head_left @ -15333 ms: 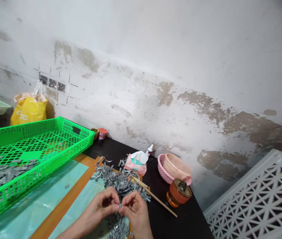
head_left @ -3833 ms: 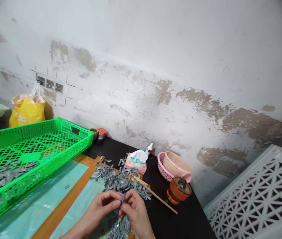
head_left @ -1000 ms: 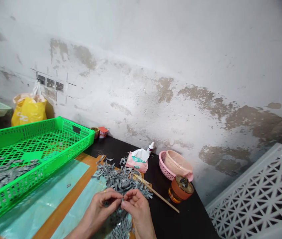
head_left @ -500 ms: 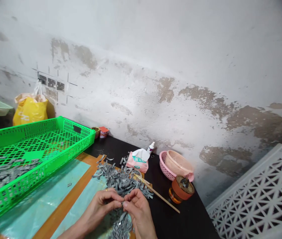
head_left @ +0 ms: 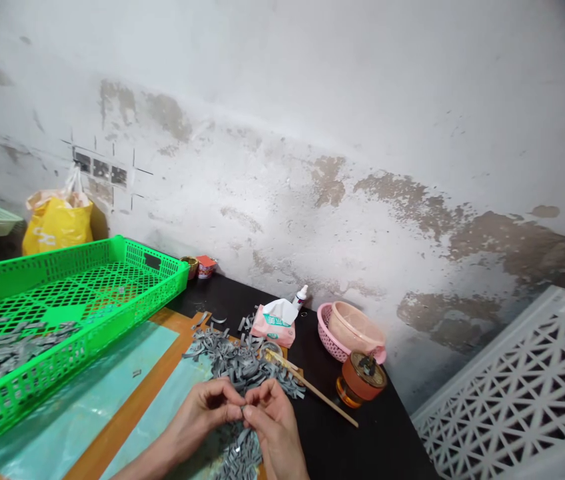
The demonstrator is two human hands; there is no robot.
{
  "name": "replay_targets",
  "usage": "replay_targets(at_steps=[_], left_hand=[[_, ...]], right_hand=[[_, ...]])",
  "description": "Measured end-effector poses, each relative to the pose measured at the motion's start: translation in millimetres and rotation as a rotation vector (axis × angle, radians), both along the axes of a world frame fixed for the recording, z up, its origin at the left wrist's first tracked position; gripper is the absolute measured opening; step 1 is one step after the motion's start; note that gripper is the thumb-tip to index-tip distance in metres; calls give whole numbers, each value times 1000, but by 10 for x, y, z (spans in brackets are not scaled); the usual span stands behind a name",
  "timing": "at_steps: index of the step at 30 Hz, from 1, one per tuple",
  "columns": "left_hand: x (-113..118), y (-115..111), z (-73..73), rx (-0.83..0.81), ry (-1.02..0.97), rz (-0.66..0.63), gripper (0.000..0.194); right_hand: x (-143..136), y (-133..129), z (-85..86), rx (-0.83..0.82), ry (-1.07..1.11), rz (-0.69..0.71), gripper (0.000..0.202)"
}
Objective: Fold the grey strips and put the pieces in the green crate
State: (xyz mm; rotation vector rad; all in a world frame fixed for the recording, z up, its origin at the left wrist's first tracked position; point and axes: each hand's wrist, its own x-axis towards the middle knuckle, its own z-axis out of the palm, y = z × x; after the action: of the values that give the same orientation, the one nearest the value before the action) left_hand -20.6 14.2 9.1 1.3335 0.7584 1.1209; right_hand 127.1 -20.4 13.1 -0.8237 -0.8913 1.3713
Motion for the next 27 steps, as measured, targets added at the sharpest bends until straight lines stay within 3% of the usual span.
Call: replay_targets(at_steps=[10, 19, 27], left_hand=[[8, -27, 6, -70, -43, -27, 28], [41, -53, 40, -19, 41, 53, 27], [10, -49, 47, -53, -5, -30, 25]], right_hand=[[-9, 13, -10, -10, 87, 56, 37], [-78, 25, -171, 57, 61, -49, 28], [25, 42, -75, -11, 133, 82, 36]])
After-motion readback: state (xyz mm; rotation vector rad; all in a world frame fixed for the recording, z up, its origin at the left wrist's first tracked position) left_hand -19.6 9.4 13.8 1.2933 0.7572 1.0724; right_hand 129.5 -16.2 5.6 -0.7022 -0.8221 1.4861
